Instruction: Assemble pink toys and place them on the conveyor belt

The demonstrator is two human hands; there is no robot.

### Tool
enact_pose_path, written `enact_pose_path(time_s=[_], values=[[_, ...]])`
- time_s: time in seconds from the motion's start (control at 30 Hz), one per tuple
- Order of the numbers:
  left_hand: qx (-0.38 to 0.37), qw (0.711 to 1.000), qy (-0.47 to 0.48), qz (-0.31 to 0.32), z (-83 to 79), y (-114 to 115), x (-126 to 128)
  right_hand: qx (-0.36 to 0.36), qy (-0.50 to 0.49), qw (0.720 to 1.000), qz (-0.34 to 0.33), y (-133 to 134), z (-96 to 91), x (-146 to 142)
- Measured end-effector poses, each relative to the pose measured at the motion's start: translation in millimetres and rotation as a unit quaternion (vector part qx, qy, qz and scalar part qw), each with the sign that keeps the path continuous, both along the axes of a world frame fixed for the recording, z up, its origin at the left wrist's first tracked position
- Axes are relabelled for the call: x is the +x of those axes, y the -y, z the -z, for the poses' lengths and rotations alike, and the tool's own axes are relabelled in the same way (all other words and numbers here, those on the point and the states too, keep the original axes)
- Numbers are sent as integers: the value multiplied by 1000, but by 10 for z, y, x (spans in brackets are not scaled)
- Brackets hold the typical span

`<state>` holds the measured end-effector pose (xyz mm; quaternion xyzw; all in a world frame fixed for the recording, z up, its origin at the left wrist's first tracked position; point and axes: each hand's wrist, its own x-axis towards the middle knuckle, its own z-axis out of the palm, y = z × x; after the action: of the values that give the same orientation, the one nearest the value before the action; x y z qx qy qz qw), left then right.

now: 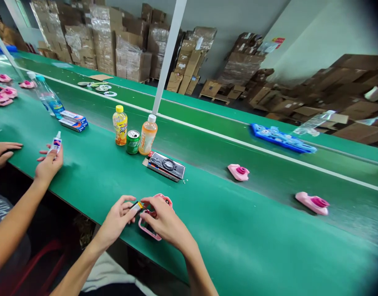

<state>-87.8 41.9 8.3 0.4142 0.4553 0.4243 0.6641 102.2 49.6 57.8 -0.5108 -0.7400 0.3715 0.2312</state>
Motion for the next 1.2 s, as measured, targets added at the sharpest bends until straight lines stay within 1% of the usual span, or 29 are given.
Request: enact_pose_path(time_s=[0.07, 0.13, 0.2, 0.23, 0.3, 0.37, 0.47, 0.53, 0.67, 0.8, 0.87, 0.93, 1.0, 1.1, 1.17, 1.2], values=[[40, 999, -27, -24, 47, 27, 1, 16, -20, 1000, 3, -25, 13, -41], [44, 996, -25, -70, 67, 40, 4, 49, -38, 998, 2, -25, 68, -99], [21, 993, -11, -115, 57, 38, 9, 116, -49, 992, 16, 4, 157, -166], [3, 992, 0, -124, 44, 33, 13, 157, -54, 986, 27, 25, 207, -197], [-24, 993, 21, -113, 15, 26, 22, 216, -61, 974, 21, 66, 295, -247], [-32, 993, 45, -101, -8, 26, 33, 219, -71, 973, 4, 83, 345, -269], [-18, 994, 41, -103, -16, 34, 49, 190, -75, 979, 21, 43, 346, -263], [-9, 994, 21, -107, -6, 35, 58, 201, -51, 978, 27, -7, 327, -256], [-3, 993, 1, -116, 48, 27, 83, 227, 7, 974, 7, -85, 310, -272], [26, 992, -4, -122, 113, 61, 127, 222, 32, 974, -22, -146, 268, -280], [52, 991, -34, -120, 129, 92, 154, 216, 58, 974, -37, -188, 215, -270], [76, 988, -74, -116, 129, 115, 177, 220, 107, 967, -65, -224, 163, -265], [82, 985, -98, -117, 113, 118, 186, 235, 156, 955, -94, -230, 140, -271], [46, 988, -67, -134, 65, 71, 145, 264, 193, 939, -106, -169, 190, -291], [-1, 992, -6, -126, 22, 14, 78, 276, 205, 933, -105, -112, 258, -300], [-25, 993, 34, -109, 0, -17, 39, 284, 209, 930, -106, -89, 290, -306]])
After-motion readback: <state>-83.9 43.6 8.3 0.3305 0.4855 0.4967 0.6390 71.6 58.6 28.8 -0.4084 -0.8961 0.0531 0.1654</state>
